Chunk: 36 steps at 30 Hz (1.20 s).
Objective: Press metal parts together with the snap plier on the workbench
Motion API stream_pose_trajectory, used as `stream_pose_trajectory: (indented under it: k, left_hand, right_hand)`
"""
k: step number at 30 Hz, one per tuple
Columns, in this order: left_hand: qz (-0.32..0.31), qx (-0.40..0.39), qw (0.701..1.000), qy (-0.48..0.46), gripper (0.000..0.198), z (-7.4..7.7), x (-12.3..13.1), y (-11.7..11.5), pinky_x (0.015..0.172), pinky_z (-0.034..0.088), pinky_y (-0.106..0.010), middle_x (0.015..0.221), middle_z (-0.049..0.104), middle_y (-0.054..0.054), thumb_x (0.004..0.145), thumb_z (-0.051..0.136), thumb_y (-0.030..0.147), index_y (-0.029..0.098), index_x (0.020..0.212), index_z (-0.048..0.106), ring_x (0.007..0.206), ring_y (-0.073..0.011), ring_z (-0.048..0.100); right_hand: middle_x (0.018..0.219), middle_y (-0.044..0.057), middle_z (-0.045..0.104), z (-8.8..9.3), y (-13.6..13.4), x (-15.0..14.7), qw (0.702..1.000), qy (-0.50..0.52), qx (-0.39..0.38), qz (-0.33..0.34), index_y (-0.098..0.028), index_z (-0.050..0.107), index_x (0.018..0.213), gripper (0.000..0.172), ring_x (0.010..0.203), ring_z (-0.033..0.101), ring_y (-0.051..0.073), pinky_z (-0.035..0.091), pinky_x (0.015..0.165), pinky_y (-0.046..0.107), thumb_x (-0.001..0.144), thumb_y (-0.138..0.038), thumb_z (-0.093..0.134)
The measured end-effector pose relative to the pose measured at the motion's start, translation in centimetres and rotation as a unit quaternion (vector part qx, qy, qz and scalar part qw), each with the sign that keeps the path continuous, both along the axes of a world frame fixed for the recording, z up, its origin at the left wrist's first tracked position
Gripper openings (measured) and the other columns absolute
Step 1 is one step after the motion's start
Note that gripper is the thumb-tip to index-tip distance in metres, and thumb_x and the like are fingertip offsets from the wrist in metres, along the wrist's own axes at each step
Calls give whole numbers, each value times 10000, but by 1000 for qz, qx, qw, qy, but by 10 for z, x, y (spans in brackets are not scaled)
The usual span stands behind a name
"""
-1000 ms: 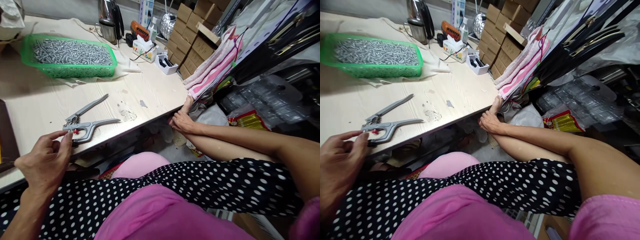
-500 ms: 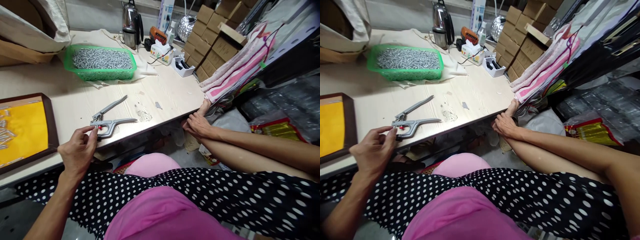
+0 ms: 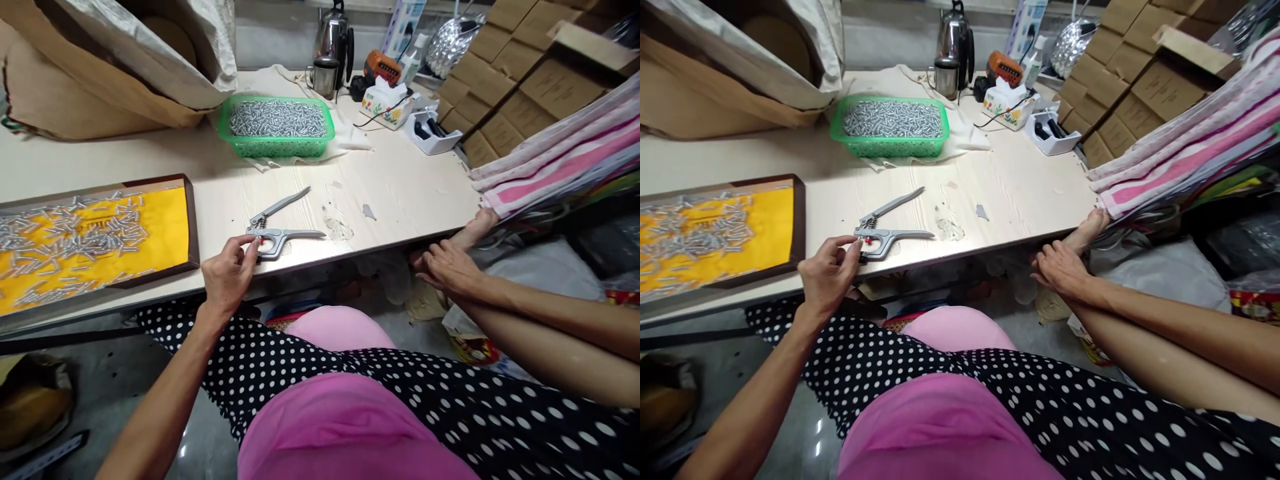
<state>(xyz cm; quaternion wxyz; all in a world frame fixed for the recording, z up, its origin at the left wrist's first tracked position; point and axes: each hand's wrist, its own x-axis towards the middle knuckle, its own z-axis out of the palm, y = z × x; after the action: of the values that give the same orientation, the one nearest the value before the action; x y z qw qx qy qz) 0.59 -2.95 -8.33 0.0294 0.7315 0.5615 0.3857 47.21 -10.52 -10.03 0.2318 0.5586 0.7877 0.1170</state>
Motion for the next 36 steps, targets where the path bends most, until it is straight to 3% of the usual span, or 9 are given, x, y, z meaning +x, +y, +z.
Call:
stream_pose_trajectory:
  k: [5, 10, 16, 19, 22, 24, 30, 33, 36]
  left_hand:
    - [-4, 4, 1000, -1, 272, -2, -1, 0, 501, 284, -199, 479, 388, 80, 925, 566, 385, 155, 976, 703, 423, -66, 377]
    - [-9, 14, 1000, -4, 255, -2, -1, 1, 497, 277, -203, 479, 389, 82, 921, 578, 371, 155, 977, 703, 422, -67, 381]
    - [-9, 0, 1000, -7, 264, -3, -1, 0, 493, 282, -209, 478, 405, 78, 929, 563, 382, 161, 979, 700, 415, -71, 386]
    - [-15, 1, 1000, -10, 266, -5, -2, 0, 493, 294, -211, 488, 440, 70, 934, 558, 388, 169, 985, 699, 420, -76, 409]
    - [-14, 1, 1000, -10, 262, -5, -3, 0, 496, 302, -216, 494, 461, 65, 938, 555, 387, 175, 993, 699, 420, -80, 422]
    - [-15, -1, 1000, -8, 264, -5, -3, -1, 497, 304, -219, 492, 464, 63, 944, 550, 387, 175, 1001, 697, 417, -82, 422]
    - [-13, -3, 1000, 8, 273, -8, -4, 0, 500, 317, -213, 508, 486, 53, 958, 527, 397, 183, 989, 693, 431, -83, 443]
    - [-22, -2, 1000, 8, 293, -7, -5, 1, 491, 319, -209, 523, 516, 41, 962, 507, 405, 183, 995, 696, 435, -86, 464]
    - [-22, 11, 1000, 4, 291, 1, -5, -1, 456, 293, -206, 525, 540, 36, 931, 520, 413, 198, 985, 708, 405, -87, 467]
  right_hand:
    - [877, 183, 580, 17, 2, 11, 998, -10, 46, -42, -95, 648, 889, 347, 864, 470, 303, 349, 773, 417, 920, -385, 460]
    - [1035, 263, 557, 41, 2, 35, 989, -96, 108, -29, -25, 654, 999, 342, 1130, 370, 387, 310, 901, 467, 929, -241, 399]
    - [932, 191, 569, 19, 4, 35, 997, -39, 55, -31, -103, 647, 915, 297, 907, 427, 316, 334, 806, 436, 913, -168, 357]
    - [872, 173, 565, 4, 5, 21, 999, 33, 22, -22, -172, 610, 824, 206, 851, 440, 309, 347, 782, 441, 891, -248, 431]
    - [844, 157, 561, -3, 4, 18, 997, 72, 4, -13, -219, 582, 777, 231, 825, 454, 312, 357, 804, 458, 876, -394, 469]
    - [842, 162, 561, -5, 3, 28, 997, 67, 16, -19, -225, 580, 774, 264, 817, 460, 314, 359, 815, 467, 890, -404, 424]
    - [887, 229, 556, -8, 10, 77, 996, 18, 72, -44, -220, 608, 761, 322, 856, 476, 343, 368, 788, 492, 853, -183, 301]
    - [841, 219, 568, 4, 15, 60, 995, 39, 65, -62, -219, 623, 747, 346, 808, 495, 343, 394, 768, 511, 824, -120, 301]
    - [881, 235, 611, 24, 15, 18, 998, 38, 18, -49, -153, 666, 791, 407, 839, 535, 345, 413, 787, 518, 870, -97, 271]
